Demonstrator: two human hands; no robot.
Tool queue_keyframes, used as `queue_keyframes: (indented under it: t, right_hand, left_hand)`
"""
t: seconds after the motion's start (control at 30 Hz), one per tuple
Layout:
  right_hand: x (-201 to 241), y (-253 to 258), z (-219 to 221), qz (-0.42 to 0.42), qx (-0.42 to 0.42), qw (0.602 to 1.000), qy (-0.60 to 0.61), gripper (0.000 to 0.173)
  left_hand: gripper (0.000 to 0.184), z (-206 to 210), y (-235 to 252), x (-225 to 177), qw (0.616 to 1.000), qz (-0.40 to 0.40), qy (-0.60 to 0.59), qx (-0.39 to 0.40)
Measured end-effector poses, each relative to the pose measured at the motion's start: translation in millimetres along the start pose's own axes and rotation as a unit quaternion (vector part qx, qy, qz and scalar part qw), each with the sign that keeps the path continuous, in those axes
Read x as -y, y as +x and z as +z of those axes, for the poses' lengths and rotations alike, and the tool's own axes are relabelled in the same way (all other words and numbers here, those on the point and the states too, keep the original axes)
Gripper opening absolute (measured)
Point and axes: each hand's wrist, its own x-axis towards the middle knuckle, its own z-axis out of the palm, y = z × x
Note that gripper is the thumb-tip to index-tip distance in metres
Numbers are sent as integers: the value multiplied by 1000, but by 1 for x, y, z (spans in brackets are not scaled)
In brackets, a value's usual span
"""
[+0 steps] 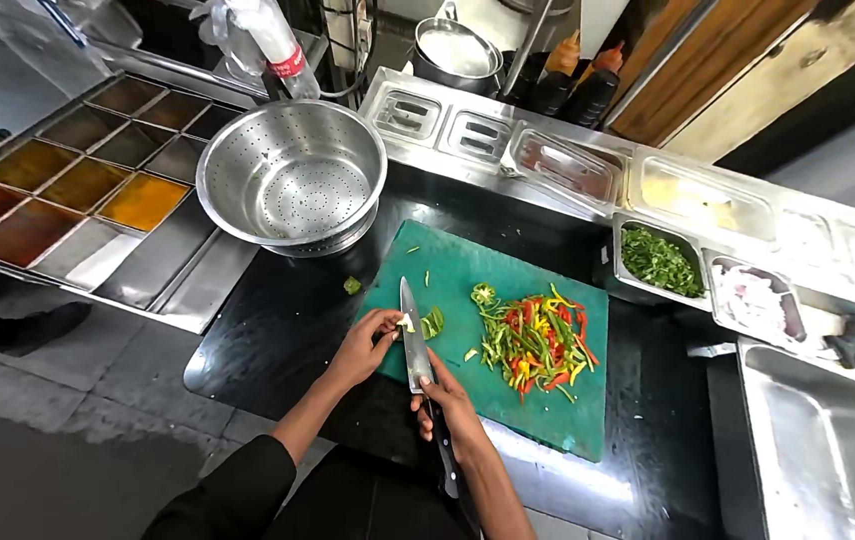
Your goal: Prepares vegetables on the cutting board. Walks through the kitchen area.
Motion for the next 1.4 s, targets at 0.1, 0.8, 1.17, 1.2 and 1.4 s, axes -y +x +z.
queue_keyframes:
  t: [0.1, 0.8, 1.17, 1.2, 1.4]
  right_hand:
    - [1, -1, -2, 9, 13, 997, 69, 56]
    - [-17, -35, -8, -41, -72, 984, -157, 64]
    - [-9, -14, 0, -35, -65, 982, -173, 62]
    - [-9, -13, 0, -35, -64, 982, -174, 63]
    - [-21, -34, -11, -27, -32, 984, -172, 63]
  left_hand:
    - [40, 1, 0, 1, 1000, -2, -22, -12]
    - [18, 2, 0, -15, 996, -63, -5, -55]
    - [22, -5, 5, -13, 997, -58, 49, 12]
    - [21, -4, 4, -12, 997, -59, 43, 6]
    - [19, 2, 1, -8, 998, -54, 36, -22]
